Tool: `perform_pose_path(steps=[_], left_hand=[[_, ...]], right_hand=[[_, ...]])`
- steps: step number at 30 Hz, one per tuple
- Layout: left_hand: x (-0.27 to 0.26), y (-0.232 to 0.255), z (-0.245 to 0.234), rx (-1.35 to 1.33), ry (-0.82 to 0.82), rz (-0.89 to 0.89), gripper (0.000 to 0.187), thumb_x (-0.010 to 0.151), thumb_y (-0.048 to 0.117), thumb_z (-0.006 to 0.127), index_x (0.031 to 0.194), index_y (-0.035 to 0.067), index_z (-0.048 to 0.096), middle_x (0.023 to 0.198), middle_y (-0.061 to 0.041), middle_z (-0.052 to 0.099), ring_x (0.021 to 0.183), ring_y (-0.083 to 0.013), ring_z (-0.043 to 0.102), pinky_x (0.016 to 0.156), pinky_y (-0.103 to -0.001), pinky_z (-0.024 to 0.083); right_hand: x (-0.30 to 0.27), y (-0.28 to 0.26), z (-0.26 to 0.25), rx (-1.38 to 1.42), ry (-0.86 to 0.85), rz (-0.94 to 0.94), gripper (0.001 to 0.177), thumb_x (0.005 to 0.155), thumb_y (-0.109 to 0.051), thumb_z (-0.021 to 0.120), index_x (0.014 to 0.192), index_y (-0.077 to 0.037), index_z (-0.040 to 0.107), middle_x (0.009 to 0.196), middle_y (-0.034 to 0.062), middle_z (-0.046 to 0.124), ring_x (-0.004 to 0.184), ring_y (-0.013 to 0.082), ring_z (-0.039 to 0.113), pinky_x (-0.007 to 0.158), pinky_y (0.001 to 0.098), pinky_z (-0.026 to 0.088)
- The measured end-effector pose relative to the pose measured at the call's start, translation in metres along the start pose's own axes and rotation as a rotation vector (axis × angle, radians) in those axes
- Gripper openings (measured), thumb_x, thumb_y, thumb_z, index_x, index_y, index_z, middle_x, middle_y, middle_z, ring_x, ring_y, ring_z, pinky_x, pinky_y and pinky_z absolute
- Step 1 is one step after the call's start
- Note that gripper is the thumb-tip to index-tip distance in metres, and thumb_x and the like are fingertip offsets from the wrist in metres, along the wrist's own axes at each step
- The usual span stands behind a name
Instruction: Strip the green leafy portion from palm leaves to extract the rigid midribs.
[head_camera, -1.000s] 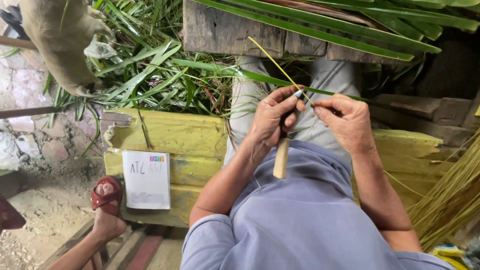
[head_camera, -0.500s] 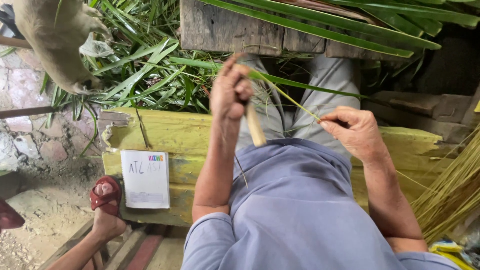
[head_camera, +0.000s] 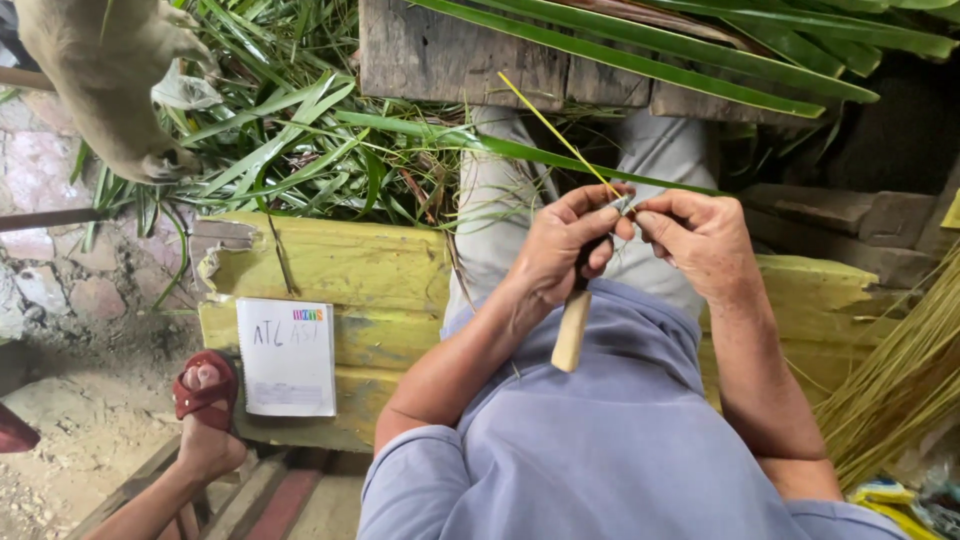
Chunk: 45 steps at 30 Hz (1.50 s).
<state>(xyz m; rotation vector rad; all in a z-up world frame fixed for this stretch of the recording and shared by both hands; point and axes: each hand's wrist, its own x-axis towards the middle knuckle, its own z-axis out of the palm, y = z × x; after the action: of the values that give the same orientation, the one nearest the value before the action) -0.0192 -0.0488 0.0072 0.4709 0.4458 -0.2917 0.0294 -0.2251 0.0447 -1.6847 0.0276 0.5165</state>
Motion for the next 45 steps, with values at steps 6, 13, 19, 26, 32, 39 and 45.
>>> perform_pose_path(steps=[6, 13, 19, 26, 32, 39, 45], left_hand=[[0.007, 0.031, -0.013, -0.01, 0.084, 0.034, 0.03, 0.1, 0.006, 0.067, 0.129, 0.003, 0.062, 0.084, -0.017, 0.072, 0.044, -0.01, 0.053, 0.035, -0.02, 0.033], [0.021, 0.105, -0.053, -0.03, 0.132, 0.138, 0.032, 0.102, 0.007, 0.065, 0.134, 0.01, 0.06, 0.087, -0.01, 0.071, 0.049, -0.0048, 0.046, 0.04, -0.016, 0.03], [0.017, 0.118, -0.041, -0.205, 0.36, 0.346, 0.036, 0.103, 0.005, 0.059, 0.139, 0.005, 0.055, 0.081, -0.009, 0.07, 0.045, -0.009, 0.046, 0.033, -0.024, 0.039], [-0.001, 0.007, 0.002, -0.006, 0.022, 0.032, 0.038, 0.099, 0.004, 0.067, 0.135, 0.006, 0.057, 0.08, -0.017, 0.071, 0.043, -0.0111, 0.053, 0.033, -0.021, 0.036], [0.012, 0.009, -0.009, -0.008, 0.073, -0.022, 0.032, 0.098, 0.005, 0.069, 0.128, 0.006, 0.062, 0.084, -0.02, 0.073, 0.045, -0.0134, 0.057, 0.034, -0.022, 0.036], [0.029, 0.087, -0.028, 0.013, 0.232, 0.163, 0.028, 0.096, 0.001, 0.067, 0.117, 0.02, 0.062, 0.08, -0.003, 0.069, 0.049, -0.0023, 0.039, 0.043, -0.014, 0.029], [0.015, 0.17, -0.101, 0.044, 0.137, 0.209, 0.019, 0.105, 0.002, 0.059, 0.109, 0.02, 0.064, 0.081, 0.012, 0.051, 0.054, 0.0043, 0.029, 0.054, -0.008, 0.022]], right_hand=[[-0.012, 0.003, -0.008, -0.004, -0.029, 0.023, 0.009, 0.09, 0.005, 0.074, 0.099, 0.005, 0.074, 0.067, 0.014, 0.065, 0.051, 0.0081, 0.058, 0.041, 0.0179, 0.047], [-0.029, -0.003, -0.025, -0.029, -0.057, 0.015, 0.008, 0.089, 0.003, 0.076, 0.096, 0.004, 0.074, 0.066, 0.0098, 0.063, 0.052, 0.0063, 0.056, 0.044, 0.0184, 0.048], [-0.03, -0.025, -0.026, 0.023, -0.027, 0.294, 0.01, 0.094, -0.005, 0.067, 0.099, -0.001, 0.076, 0.069, -0.001, 0.06, 0.056, 0.0035, 0.049, 0.045, 0.015, 0.033], [-0.009, -0.008, -0.011, 0.027, 0.016, 0.087, 0.006, 0.097, 0.004, 0.068, 0.101, 0.007, 0.071, 0.068, 0.0143, 0.062, 0.05, 0.0097, 0.055, 0.037, 0.0164, 0.041], [-0.009, 0.002, -0.018, -0.069, -0.028, 0.023, 0.008, 0.095, 0.004, 0.069, 0.103, 0.005, 0.073, 0.068, 0.0134, 0.065, 0.052, 0.0085, 0.057, 0.04, 0.0185, 0.046], [-0.029, -0.008, -0.028, -0.178, -0.106, -0.062, 0.009, 0.089, 0.005, 0.074, 0.098, 0.003, 0.076, 0.067, 0.0109, 0.064, 0.05, 0.009, 0.057, 0.045, 0.022, 0.047], [-0.061, -0.032, -0.067, -0.535, -0.013, -0.311, 0.01, 0.09, -0.003, 0.074, 0.095, -0.009, 0.079, 0.076, 0.0081, 0.065, 0.069, 0.0269, 0.064, 0.07, 0.0365, 0.051]])
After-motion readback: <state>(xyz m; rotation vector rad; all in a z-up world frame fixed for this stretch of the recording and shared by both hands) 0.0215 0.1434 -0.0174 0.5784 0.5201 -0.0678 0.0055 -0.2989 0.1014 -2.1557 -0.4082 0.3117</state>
